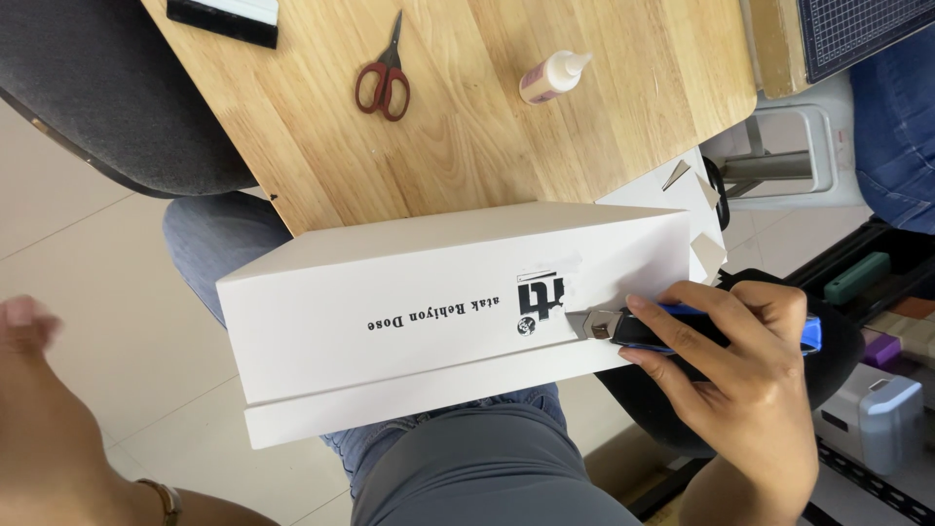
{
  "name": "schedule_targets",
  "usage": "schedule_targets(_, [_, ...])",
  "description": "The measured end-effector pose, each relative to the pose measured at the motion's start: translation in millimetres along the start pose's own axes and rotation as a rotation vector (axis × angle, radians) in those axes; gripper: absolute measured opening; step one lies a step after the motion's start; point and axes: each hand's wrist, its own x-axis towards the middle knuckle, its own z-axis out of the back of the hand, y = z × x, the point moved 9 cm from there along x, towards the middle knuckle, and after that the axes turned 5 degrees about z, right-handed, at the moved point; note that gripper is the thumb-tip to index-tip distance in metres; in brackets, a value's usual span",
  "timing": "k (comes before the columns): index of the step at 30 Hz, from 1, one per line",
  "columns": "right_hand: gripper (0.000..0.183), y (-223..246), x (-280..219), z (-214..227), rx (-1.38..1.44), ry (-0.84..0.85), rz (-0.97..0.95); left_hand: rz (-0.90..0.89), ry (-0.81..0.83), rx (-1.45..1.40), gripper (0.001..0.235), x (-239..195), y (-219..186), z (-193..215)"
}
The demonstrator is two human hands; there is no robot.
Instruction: Trimming a logo or sticker on a white cardboard box using a utility knife
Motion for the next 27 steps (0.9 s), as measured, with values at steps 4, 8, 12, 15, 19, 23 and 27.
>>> schedule_targets(4, [0.036,1.1,0.4,0.4,-0.003,-0.006,-0.009,0.316,-0.185,-0.027,0.022,-28.0,-27.0,25.6])
schedule_targets(8, [0.035,3.2,-0.5,0.0,-0.010,-0.009,-0.028,-0.426,-0.013,-0.380,0.020,-47.0,-139.6,33.7])
schedule_targets(12, [0.035,6.1,-3.3,-0.4,-0.024,-0.023,-0.017,-0.603,0.194,-0.381,0.044,-67.2,-201.7,26.5])
schedule_targets(15, [0.034,6.8,-4.7,-1.1,-0.032,-0.028,-0.036,-0.648,0.267,-0.331,0.041,-76.5,-214.3,16.1])
schedule_targets(19, [0.033,8.3,-5.7,-1.0,-0.039,-0.041,-0.051,-0.687,0.296,-0.280,0.041,-78.0,-219.0,9.9])
schedule_targets(23, [0.034,8.4,-6.5,-1.5,-0.047,-0.047,-0.071,-0.680,0.293,-0.272,0.037,-77.6,-218.5,8.8])
schedule_targets(27, [0.034,5.8,-7.9,-1.6,-0.029,-0.041,-0.054,-0.662,0.295,-0.303,0.035,-76.1,-217.5,8.4])
